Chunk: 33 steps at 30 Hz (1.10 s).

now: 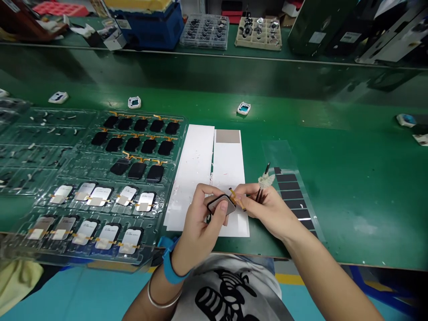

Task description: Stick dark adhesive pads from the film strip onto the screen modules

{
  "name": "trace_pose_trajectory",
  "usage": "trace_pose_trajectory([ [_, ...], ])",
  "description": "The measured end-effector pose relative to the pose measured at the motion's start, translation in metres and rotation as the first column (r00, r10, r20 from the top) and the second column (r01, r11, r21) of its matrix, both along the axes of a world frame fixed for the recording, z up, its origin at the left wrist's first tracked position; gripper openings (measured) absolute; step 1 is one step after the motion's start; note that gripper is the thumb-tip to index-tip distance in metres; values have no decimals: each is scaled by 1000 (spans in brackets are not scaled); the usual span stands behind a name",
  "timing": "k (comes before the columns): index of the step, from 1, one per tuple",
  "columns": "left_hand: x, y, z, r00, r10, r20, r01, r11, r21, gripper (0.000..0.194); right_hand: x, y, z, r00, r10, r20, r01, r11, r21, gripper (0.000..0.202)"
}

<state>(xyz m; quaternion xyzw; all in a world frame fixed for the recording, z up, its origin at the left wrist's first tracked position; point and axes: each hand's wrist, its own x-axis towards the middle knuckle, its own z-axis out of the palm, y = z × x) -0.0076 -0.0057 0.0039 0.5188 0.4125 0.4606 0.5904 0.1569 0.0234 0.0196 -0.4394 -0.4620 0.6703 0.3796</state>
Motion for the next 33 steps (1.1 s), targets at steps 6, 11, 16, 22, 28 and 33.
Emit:
trace_pose_trajectory([
  [6, 2, 1, -1, 997, 19, -75, -15, 998, 63, 5, 1, -3, -1, 999, -21, -36, 20, 1000, -15, 22],
  [11, 2, 2, -1, 996, -4, -84, 10, 998, 64, 4, 2, -3, -2, 1000, -21, -19, 22, 999, 27, 23],
  [16, 2, 2, -2, 997, -33, -73, 36, 999, 31, 7, 2, -3, -5, 998, -44, 43, 41, 997, 63, 25],
  [22, 0, 0, -3, 996, -81, -27, 80, 996, -36, 13, -2, -6, -6, 967, -161, 198, 108, 961, 253, 21],
  [28, 2, 4, -1, 994, -110, 3, 110, 991, -80, 11, -6, -12, -7, 947, -237, 218, 138, 910, 391, 9],
  [33, 3, 4, 0, 994, -82, -78, 76, 994, -78, 10, 1, -5, 2, 934, -271, 233, 190, 929, 319, 16],
])
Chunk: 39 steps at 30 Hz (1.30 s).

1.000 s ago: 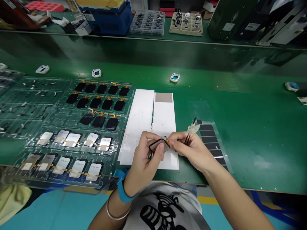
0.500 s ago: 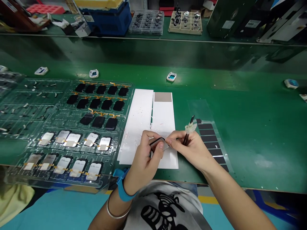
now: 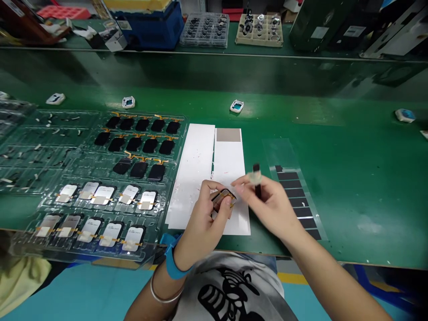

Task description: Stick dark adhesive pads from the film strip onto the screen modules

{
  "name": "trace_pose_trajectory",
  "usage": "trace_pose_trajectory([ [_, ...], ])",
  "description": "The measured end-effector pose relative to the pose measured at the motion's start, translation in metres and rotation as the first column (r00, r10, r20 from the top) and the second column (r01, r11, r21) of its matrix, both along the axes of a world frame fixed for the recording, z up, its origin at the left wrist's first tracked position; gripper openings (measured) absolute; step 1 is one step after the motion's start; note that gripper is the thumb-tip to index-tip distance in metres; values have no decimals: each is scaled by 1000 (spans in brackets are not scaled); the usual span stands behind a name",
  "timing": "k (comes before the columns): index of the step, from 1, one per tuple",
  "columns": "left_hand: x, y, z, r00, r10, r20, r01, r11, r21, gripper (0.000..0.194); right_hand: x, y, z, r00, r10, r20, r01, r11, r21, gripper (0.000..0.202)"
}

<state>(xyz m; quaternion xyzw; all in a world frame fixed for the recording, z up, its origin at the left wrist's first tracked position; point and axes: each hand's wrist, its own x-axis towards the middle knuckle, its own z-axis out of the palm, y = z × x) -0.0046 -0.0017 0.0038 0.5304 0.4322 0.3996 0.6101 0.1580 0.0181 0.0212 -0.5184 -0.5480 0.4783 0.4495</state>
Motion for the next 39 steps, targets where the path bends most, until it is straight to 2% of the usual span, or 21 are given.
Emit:
trace_pose_trajectory([
  [3, 0, -1, 1, 998, -8, -62, 10, 999, 43, 8, 6, 24, 11, 993, -117, -13, 117, 988, 101, 35],
  [5, 1, -1, 0, 990, -46, -134, 60, 993, 99, 9, 6, 50, 12, 975, -224, 6, 218, 955, 202, 45],
  [7, 1, -1, 0, 970, -82, -230, 123, 978, 167, 9, 3, 81, 4, 951, -307, 39, 289, 924, 249, 45],
  [10, 2, -1, -2, 923, -91, -374, 203, 940, 274, 8, -2, 120, -19, 947, -320, -6, 316, 934, 165, 38],
  [12, 4, -1, -2, 887, -84, -455, 252, 912, 323, 8, -1, 132, -33, 942, -336, -6, 333, 931, 152, 37],
  [15, 5, -1, -2, 831, -66, -552, 311, 878, 363, 11, 4, 131, -45, 934, -358, 0, 354, 924, 145, 38],
  [20, 6, 0, -2, 785, -33, -619, 354, 843, 404, 10, 10, 117, -47, 933, -360, -3, 357, 925, 134, 36],
  [39, 4, 0, -4, 790, -33, -612, 362, 831, 423, 7, 10, 114, -47, 933, -358, -32, 359, 926, 112, 43],
])
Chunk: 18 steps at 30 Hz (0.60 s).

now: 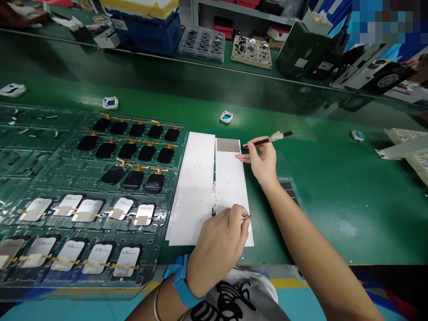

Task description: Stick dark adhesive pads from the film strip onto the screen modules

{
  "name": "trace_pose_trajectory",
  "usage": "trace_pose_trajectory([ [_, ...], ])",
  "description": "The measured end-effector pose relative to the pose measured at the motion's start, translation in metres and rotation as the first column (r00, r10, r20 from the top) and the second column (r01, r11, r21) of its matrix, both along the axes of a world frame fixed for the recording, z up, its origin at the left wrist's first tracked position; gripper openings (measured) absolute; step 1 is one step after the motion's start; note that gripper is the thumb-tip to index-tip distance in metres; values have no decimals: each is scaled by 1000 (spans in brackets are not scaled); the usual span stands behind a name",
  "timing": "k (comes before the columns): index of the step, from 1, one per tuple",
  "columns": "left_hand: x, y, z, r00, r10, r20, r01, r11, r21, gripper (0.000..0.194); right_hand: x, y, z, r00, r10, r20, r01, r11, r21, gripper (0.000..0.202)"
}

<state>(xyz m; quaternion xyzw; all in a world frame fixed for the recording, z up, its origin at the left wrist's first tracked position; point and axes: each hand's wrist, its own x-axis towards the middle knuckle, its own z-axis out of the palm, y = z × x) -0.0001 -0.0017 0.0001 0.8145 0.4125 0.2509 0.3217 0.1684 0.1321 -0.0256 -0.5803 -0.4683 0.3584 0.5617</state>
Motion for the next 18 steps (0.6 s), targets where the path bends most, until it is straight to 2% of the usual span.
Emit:
trace_pose_trajectory([
  [3, 0, 1, 1, 1000, 4, -6, -4, 1000, -3, 8, -1, -1, 0, 999, 26, -18, -26, 1000, 7, 42],
  [7, 1, 1, 1, 1000, 14, -19, -15, 1000, -17, 10, 3, -1, 7, 991, 126, -43, -127, 992, -12, 43],
  [10, 1, 1, 1, 997, 68, 35, -66, 996, -57, 9, 7, -5, 26, 981, 180, -72, -182, 983, -16, 38],
  [12, 0, 1, 2, 975, 147, 168, -122, 982, -147, 6, 6, -16, 44, 980, 182, -83, -180, 983, 37, 30],
  [14, -1, 2, 4, 899, 257, 353, -139, 935, -327, 6, -1, -38, 63, 983, 168, -75, -158, 980, 125, 19],
  [15, -1, 2, 6, 842, 314, 439, -111, 897, -429, 9, -5, -52, 71, 986, 148, -74, -137, 980, 143, 14],
  [18, -1, 2, 11, 681, 420, 600, 48, 792, -608, 14, -23, -100, 80, 985, -27, -171, 55, 986, 158, 9],
])
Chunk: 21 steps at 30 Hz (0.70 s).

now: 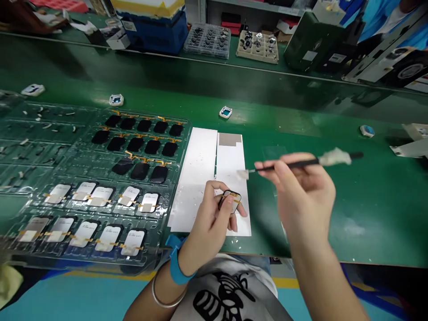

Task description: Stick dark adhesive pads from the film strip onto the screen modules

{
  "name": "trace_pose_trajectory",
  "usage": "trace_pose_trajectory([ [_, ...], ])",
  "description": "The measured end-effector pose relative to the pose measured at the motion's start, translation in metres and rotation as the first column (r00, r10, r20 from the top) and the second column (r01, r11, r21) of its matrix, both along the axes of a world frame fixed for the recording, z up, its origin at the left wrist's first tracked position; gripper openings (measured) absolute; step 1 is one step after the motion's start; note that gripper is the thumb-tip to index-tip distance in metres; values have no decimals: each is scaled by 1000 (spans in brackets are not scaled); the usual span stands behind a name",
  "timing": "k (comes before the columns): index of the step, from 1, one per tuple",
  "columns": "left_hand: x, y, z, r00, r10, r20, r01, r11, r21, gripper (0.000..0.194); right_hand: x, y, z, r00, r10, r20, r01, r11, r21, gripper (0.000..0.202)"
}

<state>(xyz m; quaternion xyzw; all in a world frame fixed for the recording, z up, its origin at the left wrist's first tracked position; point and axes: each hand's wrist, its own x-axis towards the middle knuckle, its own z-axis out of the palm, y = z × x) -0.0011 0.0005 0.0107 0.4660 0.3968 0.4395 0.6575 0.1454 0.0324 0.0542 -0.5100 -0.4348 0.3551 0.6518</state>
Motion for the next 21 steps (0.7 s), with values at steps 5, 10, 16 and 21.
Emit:
trace_pose_trajectory([
  [5, 6, -4, 2, 991, -21, 132, 21, 1000, 2, 12, -20, -46, -20, 975, -149, -164, 146, 989, -34, 12],
  [10, 16, -7, -3, 989, 24, 146, -31, 998, 46, 10, -26, -50, -35, 959, -185, -215, 181, 983, -37, 12],
  [16, 17, -9, -7, 978, 49, 204, -57, 998, 37, 9, -31, -53, -45, 961, -186, -207, 194, 981, 16, 12],
  [21, 16, -11, -7, 976, 57, 211, -62, 998, 17, 17, -31, -52, -51, 969, -135, -206, 158, 982, 100, 12],
])
